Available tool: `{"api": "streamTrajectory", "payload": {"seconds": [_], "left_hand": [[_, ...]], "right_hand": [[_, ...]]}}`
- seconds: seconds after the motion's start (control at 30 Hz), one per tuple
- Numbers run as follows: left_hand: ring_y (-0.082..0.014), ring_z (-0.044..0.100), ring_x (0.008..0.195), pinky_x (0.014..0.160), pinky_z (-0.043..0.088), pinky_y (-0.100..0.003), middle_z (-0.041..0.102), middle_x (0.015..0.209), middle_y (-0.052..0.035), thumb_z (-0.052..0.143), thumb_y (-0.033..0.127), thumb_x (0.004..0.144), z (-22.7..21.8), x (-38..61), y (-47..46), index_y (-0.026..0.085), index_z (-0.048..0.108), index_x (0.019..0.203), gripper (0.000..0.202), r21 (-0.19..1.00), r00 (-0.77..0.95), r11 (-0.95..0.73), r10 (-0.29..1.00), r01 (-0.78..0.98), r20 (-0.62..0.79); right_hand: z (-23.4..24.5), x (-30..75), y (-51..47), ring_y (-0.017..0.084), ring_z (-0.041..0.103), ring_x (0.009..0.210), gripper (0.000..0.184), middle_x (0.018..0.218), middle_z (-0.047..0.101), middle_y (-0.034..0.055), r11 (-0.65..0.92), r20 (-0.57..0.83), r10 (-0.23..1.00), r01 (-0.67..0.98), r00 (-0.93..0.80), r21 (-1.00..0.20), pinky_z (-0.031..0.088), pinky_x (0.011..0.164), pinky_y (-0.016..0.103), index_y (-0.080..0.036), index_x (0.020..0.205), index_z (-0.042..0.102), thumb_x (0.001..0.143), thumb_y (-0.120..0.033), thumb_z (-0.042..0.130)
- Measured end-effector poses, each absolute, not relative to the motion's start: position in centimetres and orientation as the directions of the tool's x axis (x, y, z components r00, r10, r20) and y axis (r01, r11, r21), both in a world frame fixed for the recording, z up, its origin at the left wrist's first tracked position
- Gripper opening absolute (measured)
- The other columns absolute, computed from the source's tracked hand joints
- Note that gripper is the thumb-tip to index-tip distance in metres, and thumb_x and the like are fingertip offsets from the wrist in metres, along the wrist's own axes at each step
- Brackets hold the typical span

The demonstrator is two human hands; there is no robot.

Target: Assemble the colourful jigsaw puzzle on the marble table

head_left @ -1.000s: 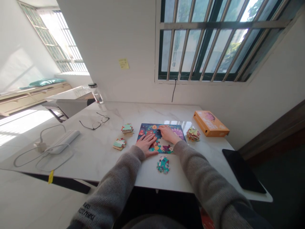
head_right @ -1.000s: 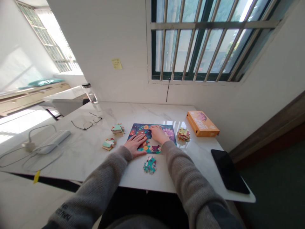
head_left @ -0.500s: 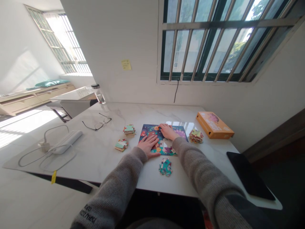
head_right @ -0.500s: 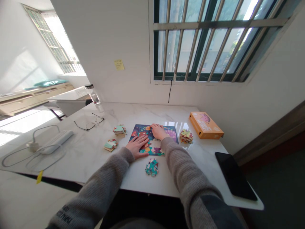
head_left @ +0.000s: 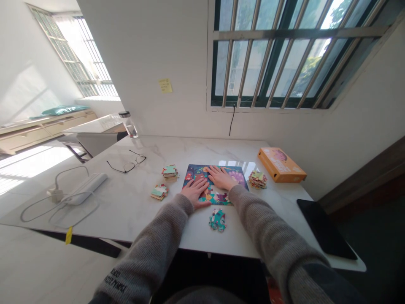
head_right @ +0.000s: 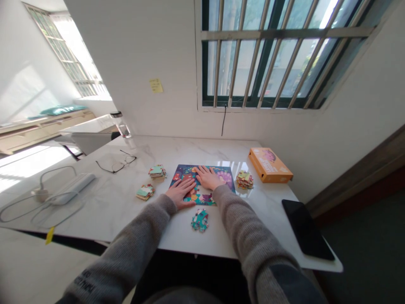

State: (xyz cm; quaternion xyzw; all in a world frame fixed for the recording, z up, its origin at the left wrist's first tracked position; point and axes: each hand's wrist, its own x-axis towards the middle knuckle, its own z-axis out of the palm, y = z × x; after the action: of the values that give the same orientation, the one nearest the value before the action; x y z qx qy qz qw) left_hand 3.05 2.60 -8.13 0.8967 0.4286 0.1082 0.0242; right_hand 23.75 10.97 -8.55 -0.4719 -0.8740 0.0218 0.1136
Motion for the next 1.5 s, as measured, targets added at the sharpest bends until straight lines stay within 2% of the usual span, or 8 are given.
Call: {"api": "streamTrajectory", "payload": {"seconds": [0.1, 0.27, 0.53, 0.6, 0.7, 0.83, 1.2, 1.5], "left_hand": [[-0.0281, 0.031, 0.147, 0.123, 0.012, -0.048, 0.032, 0.160, -0.0068, 0.055, 0.073, 0.080, -8.2, 3.1, 2.7, 0.024, 0.036, 0.152, 0.090, 0.142, 0.606, -0.626, 0.779, 0.767, 0.161], [-0.0273, 0.033, 0.146, 0.123, 0.013, -0.047, 0.034, 0.160, -0.0065, 0.056, 0.072, 0.081, -8.2, 3.0, 2.7, 0.026, 0.036, 0.152, 0.087, 0.152, 0.601, -0.627, 0.778, 0.764, 0.183], [-0.0293, 0.038, 0.143, 0.120, 0.018, -0.050, 0.038, 0.158, -0.0086, 0.064, 0.066, 0.078, -7.8, 2.9, 2.5, 0.025, 0.044, 0.147, 0.083, 0.204, 0.597, -0.631, 0.775, 0.748, 0.207], [-0.0291, 0.042, 0.139, 0.119, 0.023, -0.050, 0.047, 0.152, -0.0093, 0.066, 0.059, 0.079, -7.3, 2.9, 2.3, 0.024, 0.051, 0.141, 0.073, 0.234, 0.605, -0.659, 0.751, 0.715, 0.265], [-0.0258, 0.052, 0.127, 0.112, 0.033, -0.046, 0.065, 0.131, -0.0072, 0.061, 0.043, 0.086, -6.3, 3.1, 1.4, 0.024, 0.063, 0.122, 0.041, 0.306, 0.610, -0.727, 0.685, 0.615, 0.399], [-0.0244, 0.057, 0.108, 0.099, 0.042, -0.042, 0.070, 0.107, -0.0056, 0.061, 0.033, 0.084, -5.5, 4.0, -1.0, 0.023, 0.067, 0.096, 0.017, 0.411, 0.618, -0.771, 0.636, 0.487, 0.462], [-0.0262, 0.053, 0.105, 0.096, 0.040, -0.041, 0.064, 0.108, -0.0035, 0.071, 0.023, 0.065, -5.8, 5.1, -3.9, 0.024, 0.063, 0.094, 0.030, 0.406, 0.745, -0.798, 0.582, 0.445, 0.327], [-0.0226, 0.057, 0.096, 0.091, 0.040, -0.038, 0.069, 0.096, -0.0027, 0.073, 0.033, 0.071, -6.1, 5.2, -3.3, 0.023, 0.065, 0.083, 0.017, 0.406, 0.759, -0.822, 0.545, 0.399, 0.357]], "right_hand": [[-8.5, 23.9, 10.4, 0.028, 0.027, 0.148, 0.052, 0.160, 0.033, 0.0106, 0.560, 0.170, 0.828, 0.806, -0.535, -0.192, 0.020, 0.120, 0.054, -0.022, 0.152, 0.037, 0.102, -0.035, 0.035], [-7.6, 25.2, 8.2, 0.025, 0.046, 0.137, 0.042, 0.145, 0.053, 0.0136, 0.593, 0.249, 0.804, 0.749, -0.539, -0.293, 0.030, 0.117, 0.047, -0.018, 0.139, 0.054, 0.102, -0.029, 0.037], [-6.7, 27.7, 2.5, 0.025, 0.057, 0.113, 0.028, 0.115, 0.068, 0.0111, 0.674, 0.416, 0.729, 0.677, -0.543, -0.296, 0.043, 0.103, 0.043, -0.018, 0.120, 0.066, 0.098, -0.023, 0.049], [-6.4, 27.7, 1.5, 0.024, 0.058, 0.109, 0.027, 0.109, 0.069, 0.0101, 0.672, 0.423, 0.734, 0.658, -0.531, -0.341, 0.045, 0.099, 0.042, -0.019, 0.118, 0.067, 0.098, -0.022, 0.049], [-6.3, 27.6, 0.9, 0.023, 0.059, 0.106, 0.028, 0.106, 0.069, 0.0093, 0.651, 0.431, 0.755, 0.641, -0.493, -0.407, 0.045, 0.097, 0.040, -0.020, 0.118, 0.067, 0.098, -0.019, 0.047], [-6.9, 27.7, 1.2, 0.022, 0.060, 0.104, 0.029, 0.106, 0.069, 0.0094, 0.613, 0.421, 0.786, 0.653, -0.452, -0.444, 0.044, 0.096, 0.039, -0.019, 0.116, 0.067, 0.098, -0.016, 0.045], [-7.2, 27.7, 1.2, 0.023, 0.059, 0.106, 0.028, 0.108, 0.068, 0.0085, 0.552, 0.382, 0.828, 0.712, -0.410, -0.434, 0.038, 0.104, 0.041, -0.021, 0.115, 0.067, 0.098, -0.019, 0.045], [-6.9, 27.7, 0.9, 0.023, 0.058, 0.106, 0.030, 0.109, 0.066, 0.0095, 0.553, 0.360, 0.829, 0.722, -0.428, -0.415, 0.037, 0.104, 0.041, -0.020, 0.119, 0.066, 0.099, -0.021, 0.044]]}}
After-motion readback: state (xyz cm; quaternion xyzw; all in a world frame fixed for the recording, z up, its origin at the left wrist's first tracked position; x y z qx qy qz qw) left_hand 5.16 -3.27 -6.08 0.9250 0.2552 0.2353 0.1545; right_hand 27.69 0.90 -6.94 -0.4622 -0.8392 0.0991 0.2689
